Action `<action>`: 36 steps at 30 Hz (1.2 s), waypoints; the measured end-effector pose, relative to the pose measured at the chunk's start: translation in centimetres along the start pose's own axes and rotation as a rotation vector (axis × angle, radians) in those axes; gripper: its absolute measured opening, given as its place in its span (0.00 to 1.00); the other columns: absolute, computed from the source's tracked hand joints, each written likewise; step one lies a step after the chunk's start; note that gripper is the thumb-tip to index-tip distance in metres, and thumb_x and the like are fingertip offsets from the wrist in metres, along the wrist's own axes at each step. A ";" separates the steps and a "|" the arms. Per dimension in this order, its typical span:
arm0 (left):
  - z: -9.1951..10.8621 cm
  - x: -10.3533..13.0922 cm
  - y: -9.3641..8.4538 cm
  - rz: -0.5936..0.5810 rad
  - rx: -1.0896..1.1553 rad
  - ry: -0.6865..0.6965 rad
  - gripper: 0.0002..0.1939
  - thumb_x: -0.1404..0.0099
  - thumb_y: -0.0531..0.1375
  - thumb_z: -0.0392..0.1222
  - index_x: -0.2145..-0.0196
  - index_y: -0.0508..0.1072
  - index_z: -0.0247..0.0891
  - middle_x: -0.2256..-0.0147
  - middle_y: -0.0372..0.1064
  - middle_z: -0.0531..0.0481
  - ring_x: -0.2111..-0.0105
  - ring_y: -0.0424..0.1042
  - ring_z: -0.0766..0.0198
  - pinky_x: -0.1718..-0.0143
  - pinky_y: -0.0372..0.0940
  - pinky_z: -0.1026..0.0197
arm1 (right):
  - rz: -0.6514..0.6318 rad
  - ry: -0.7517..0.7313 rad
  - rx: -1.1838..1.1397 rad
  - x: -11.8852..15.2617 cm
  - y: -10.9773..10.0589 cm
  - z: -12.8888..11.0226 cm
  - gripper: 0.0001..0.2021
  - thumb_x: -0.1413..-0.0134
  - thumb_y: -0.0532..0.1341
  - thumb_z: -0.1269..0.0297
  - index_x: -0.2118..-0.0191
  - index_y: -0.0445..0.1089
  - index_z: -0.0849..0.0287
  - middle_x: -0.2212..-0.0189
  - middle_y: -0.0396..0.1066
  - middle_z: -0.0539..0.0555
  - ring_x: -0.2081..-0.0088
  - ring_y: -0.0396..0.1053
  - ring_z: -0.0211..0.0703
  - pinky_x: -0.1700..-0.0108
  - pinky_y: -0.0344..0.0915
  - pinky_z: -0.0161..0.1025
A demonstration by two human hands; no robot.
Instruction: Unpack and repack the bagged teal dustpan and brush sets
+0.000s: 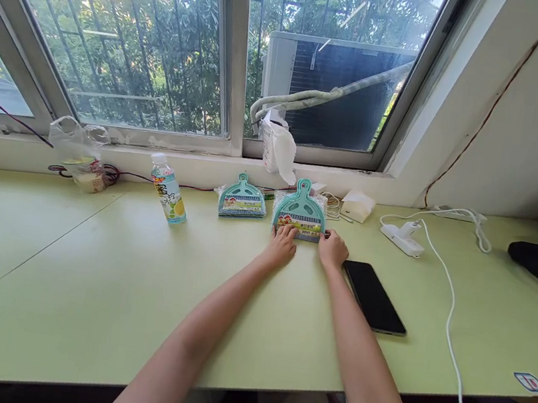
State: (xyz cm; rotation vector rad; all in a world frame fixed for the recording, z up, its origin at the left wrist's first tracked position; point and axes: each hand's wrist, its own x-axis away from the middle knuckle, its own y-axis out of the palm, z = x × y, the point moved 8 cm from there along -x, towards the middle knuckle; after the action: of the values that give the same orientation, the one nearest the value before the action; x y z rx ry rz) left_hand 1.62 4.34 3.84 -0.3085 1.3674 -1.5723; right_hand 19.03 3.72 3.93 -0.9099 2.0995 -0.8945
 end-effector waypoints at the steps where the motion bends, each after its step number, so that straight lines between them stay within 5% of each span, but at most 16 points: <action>1: -0.1 0.0 0.1 -0.003 -0.009 -0.002 0.25 0.38 0.52 0.38 0.43 0.58 0.38 0.39 0.54 0.40 0.38 0.50 0.53 0.36 0.38 0.39 | -0.005 -0.001 0.017 0.1 -0.1 -0.1 0.16 0.40 0.52 0.59 0.53 0.71 0.59 0.59 0.74 0.63 0.58 0.72 0.52 0.60 0.62 0.43; 4: -0.2 -0.1 0.3 -0.013 -0.050 0.004 0.22 0.37 0.51 0.38 0.45 0.61 0.39 0.40 0.54 0.41 0.38 0.50 0.53 0.36 0.39 0.38 | 0.061 -0.064 0.114 0.9 -1.1 -1.1 0.17 0.39 0.51 0.61 0.49 0.67 0.61 0.57 0.72 0.64 0.57 0.70 0.52 0.60 0.61 0.42; 8: 0.0 -0.2 0.3 -0.003 -0.109 0.026 0.19 0.37 0.50 0.38 0.47 0.63 0.40 0.40 0.56 0.43 0.40 0.52 0.53 0.37 0.42 0.39 | 0.197 -0.360 0.262 2.9 -2.0 -5.1 0.17 0.38 0.50 0.65 0.46 0.61 0.65 0.51 0.67 0.67 0.52 0.65 0.54 0.57 0.60 0.43; 12: 0.2 -0.1 0.1 0.016 -0.130 0.048 0.19 0.36 0.51 0.40 0.47 0.63 0.40 0.41 0.57 0.43 0.41 0.54 0.53 0.37 0.43 0.39 | -0.016 -0.623 0.289 4.6 1.1 -8.2 0.14 0.38 0.47 0.73 0.53 0.66 0.65 0.56 0.69 0.64 0.52 0.64 0.50 0.55 0.60 0.40; 17: 0.5 -0.1 -0.1 0.036 -0.177 0.096 0.18 0.36 0.51 0.38 0.48 0.64 0.39 0.41 0.58 0.43 0.42 0.56 0.55 0.39 0.49 0.46 | -0.042 -0.515 0.212 3.8 1.7 -6.7 0.17 0.42 0.47 0.79 0.52 0.67 0.67 0.53 0.68 0.63 0.50 0.64 0.48 0.52 0.61 0.37; 22: 0.7 0.1 -0.7 0.084 -0.321 0.033 0.16 0.37 0.51 0.35 0.51 0.66 0.35 0.45 0.60 0.39 0.49 0.62 0.52 0.53 0.62 0.52 | 0.011 -0.384 0.212 2.4 0.3 -4.3 0.19 0.43 0.45 0.81 0.52 0.67 0.68 0.54 0.68 0.65 0.52 0.67 0.47 0.54 0.61 0.36; 28: 0.7 0.3 -1.4 0.117 -0.410 -0.071 0.16 0.38 0.51 0.32 0.53 0.68 0.32 0.50 0.63 0.35 0.54 0.64 0.50 0.52 0.59 0.50 | 0.025 -0.404 0.273 2.3 0.3 -4.5 0.17 0.44 0.46 0.82 0.55 0.68 0.68 0.56 0.69 0.65 0.56 0.69 0.47 0.57 0.60 0.37; 36: 0.4 0.3 -0.7 0.089 -0.375 -0.086 0.21 0.38 0.50 0.31 0.48 0.66 0.30 0.43 0.58 0.31 0.41 0.56 0.45 0.43 0.54 0.48 | 0.117 -0.516 0.287 2.8 0.0 -5.0 0.16 0.48 0.48 0.82 0.59 0.69 0.68 0.60 0.71 0.65 0.57 0.68 0.49 0.48 0.52 0.44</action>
State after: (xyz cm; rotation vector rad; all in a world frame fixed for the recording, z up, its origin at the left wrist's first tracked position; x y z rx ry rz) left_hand 1.40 3.81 4.47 -0.5283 1.5827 -1.2108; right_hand 13.67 3.12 5.78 -0.7585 1.5225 -0.7747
